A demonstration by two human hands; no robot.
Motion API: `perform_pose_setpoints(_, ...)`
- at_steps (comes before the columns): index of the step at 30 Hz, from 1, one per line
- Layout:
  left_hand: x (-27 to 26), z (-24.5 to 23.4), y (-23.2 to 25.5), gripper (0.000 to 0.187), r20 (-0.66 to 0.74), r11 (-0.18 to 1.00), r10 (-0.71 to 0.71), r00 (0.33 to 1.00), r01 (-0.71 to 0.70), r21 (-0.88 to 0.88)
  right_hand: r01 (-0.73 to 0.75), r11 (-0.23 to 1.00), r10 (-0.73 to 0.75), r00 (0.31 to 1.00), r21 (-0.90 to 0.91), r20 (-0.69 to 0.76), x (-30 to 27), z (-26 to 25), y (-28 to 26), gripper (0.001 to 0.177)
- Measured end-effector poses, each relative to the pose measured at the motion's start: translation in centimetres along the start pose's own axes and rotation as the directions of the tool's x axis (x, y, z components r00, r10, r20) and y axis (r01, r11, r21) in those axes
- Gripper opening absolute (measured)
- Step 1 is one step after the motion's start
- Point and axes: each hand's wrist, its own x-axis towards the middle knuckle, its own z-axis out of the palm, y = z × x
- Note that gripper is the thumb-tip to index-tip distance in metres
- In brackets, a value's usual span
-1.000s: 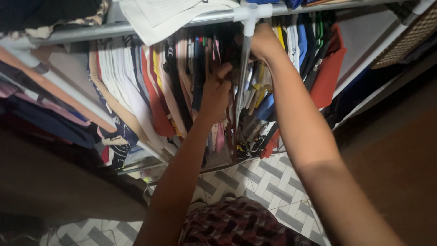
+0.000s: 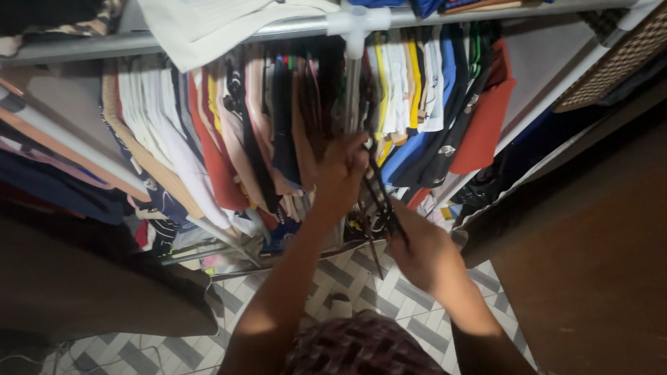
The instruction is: The person places a pink garment onto a hanger, hangs the garment on a rack in a closet, and then removes several empty hangers from the rack.
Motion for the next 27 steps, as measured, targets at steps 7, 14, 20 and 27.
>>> perform_pose_setpoints(7,-1.7,0.3,3.5,0.048,0.219,0.980,-0.176,0.960,0.191,-0.048,-0.094,0.986,0.136,0.936,-0.141,0.323,-2.1,-1.4,0.4,0.054)
perform_pose_setpoints(14,-1.9,0.3,2.1,0.061,0.218,0.960,-0.190,0.957,0.228,-0.165,0.041,0.999,-0.037,0.986,0.024,-0.162,8.2,-1.8,6.3,0.017)
perform_pose_setpoints(20,-1.0,4.6,-2.0,0.061,0.128,0.978,-0.198,0.972,0.188,0.085,0.405,0.895,-0.290,0.846,0.186,-0.447,25.1,4.1,10.6,0.027)
perform_pose_setpoints(27,3.6,11.7,-7.7,0.029,-0.286,0.940,-0.177,0.942,0.248,0.234,0.324,0.946,-0.317,0.930,0.006,-0.185,29.1,5.4,15.7,0.032)
